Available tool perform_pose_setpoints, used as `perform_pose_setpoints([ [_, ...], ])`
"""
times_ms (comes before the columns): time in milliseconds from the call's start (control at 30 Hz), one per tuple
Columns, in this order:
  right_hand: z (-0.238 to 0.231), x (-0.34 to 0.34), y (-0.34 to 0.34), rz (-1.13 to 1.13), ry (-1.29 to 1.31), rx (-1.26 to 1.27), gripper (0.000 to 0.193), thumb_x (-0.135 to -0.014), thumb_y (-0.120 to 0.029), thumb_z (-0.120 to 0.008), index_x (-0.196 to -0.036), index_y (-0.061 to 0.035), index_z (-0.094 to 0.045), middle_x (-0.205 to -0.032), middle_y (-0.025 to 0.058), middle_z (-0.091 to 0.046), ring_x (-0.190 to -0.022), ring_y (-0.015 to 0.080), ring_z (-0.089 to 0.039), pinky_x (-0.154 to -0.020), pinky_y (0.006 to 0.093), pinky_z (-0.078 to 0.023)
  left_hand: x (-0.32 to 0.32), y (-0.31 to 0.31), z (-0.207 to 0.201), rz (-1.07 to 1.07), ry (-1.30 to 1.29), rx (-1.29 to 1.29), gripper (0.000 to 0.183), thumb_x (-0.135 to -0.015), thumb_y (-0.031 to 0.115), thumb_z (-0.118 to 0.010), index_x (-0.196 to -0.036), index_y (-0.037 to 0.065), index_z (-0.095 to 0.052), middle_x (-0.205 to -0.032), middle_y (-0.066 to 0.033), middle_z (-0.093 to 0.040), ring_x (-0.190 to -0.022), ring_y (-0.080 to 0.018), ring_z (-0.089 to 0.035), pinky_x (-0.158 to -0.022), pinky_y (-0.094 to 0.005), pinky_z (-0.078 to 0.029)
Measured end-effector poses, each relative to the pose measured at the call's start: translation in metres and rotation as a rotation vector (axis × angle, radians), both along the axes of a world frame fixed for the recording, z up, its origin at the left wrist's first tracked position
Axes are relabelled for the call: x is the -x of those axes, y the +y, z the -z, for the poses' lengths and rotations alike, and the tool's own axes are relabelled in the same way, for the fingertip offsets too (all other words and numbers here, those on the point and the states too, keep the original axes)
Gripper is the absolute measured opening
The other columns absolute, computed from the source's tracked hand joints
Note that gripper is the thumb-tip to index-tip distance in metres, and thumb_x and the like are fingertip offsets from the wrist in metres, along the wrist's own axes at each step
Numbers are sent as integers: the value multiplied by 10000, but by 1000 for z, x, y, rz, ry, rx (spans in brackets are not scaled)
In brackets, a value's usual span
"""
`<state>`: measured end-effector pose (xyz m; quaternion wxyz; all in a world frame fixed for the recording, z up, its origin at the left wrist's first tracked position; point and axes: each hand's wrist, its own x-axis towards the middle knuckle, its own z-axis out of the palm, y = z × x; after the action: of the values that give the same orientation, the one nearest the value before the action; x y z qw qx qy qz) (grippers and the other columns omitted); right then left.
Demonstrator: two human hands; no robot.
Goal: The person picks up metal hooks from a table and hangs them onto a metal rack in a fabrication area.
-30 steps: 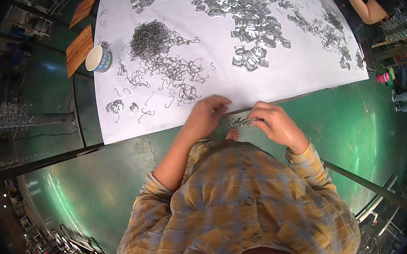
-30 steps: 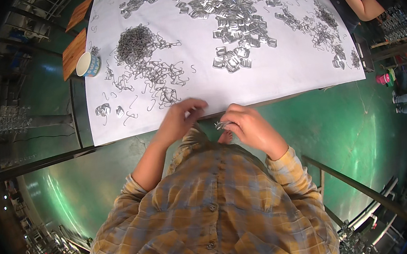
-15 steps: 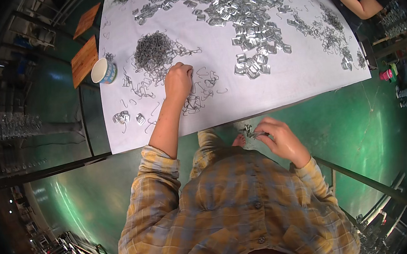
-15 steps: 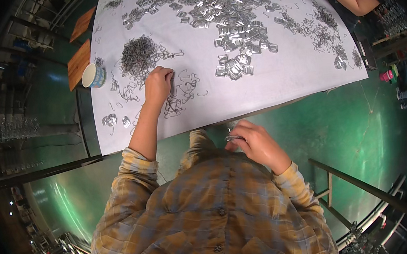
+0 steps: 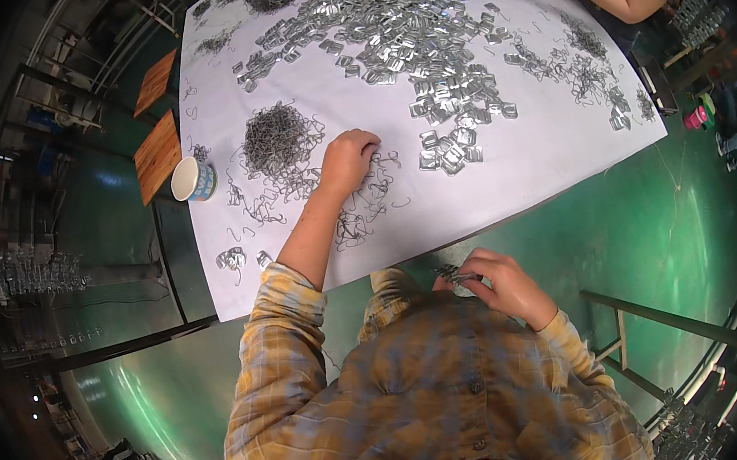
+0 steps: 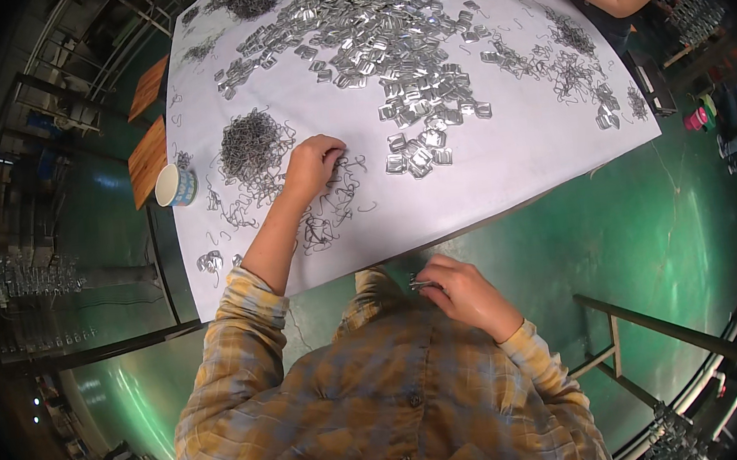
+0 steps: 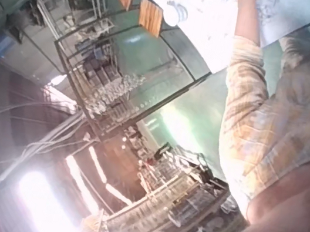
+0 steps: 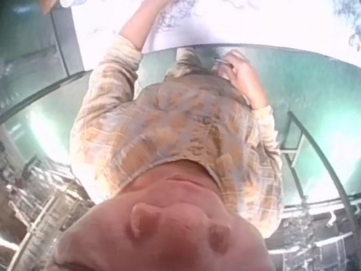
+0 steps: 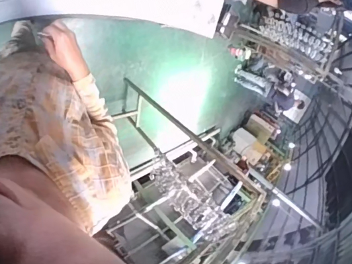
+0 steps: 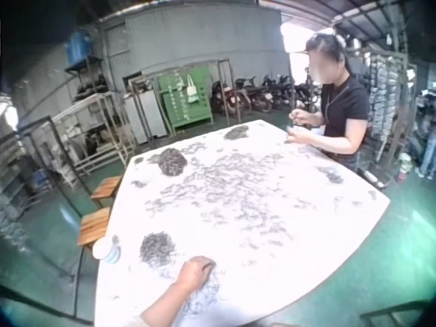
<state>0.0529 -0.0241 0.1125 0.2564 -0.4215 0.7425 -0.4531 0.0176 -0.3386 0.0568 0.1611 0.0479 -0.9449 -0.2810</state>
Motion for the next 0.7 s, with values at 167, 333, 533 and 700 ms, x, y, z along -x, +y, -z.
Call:
perform_pose_setpoints([
  [167, 5, -1, 4, 21, -11, -3, 147, -740, -2, -625, -878, 13, -577, -829, 137, -543, -721, 318, -574, -620, 371, -458, 4, -9, -6, -148, -101, -57, 134, -770, 50, -624, -889, 42, -684, -844, -103, -660, -711, -226, -633, -658, -296, -494],
  [333, 7, 0, 5, 54, -38, 24, 150, -730, 1, -633, -871, 7, -583, -815, 124, -547, -675, 282, -583, -588, 355, -461, 2, -18, -2, -277, 63, -22, 103, -770, 94, -618, -827, 41, -685, -837, -128, -634, -725, -304, -610, -683, -363, -485],
  [533, 8, 3, 8, 87, 5, 63, 146, -717, 17, -642, -852, 4, -589, -766, 97, -522, -590, 213, -549, -551, 317, -463, 11, -11, 8, -121, -91, 437, 77, -727, 56, -587, -710, 21, -653, -758, -125, -611, -724, -280, -612, -635, -356, -509],
  [700, 5, 3, 6, 102, -11, 66, 144, -704, 22, -650, -837, 12, -595, -735, 84, -502, -574, 199, -531, -522, 307, -447, 27, 0, 8, -28, -254, 786, 64, -690, 54, -579, -651, 21, -617, -702, -121, -630, -636, -284, -634, -602, -325, -531],
])
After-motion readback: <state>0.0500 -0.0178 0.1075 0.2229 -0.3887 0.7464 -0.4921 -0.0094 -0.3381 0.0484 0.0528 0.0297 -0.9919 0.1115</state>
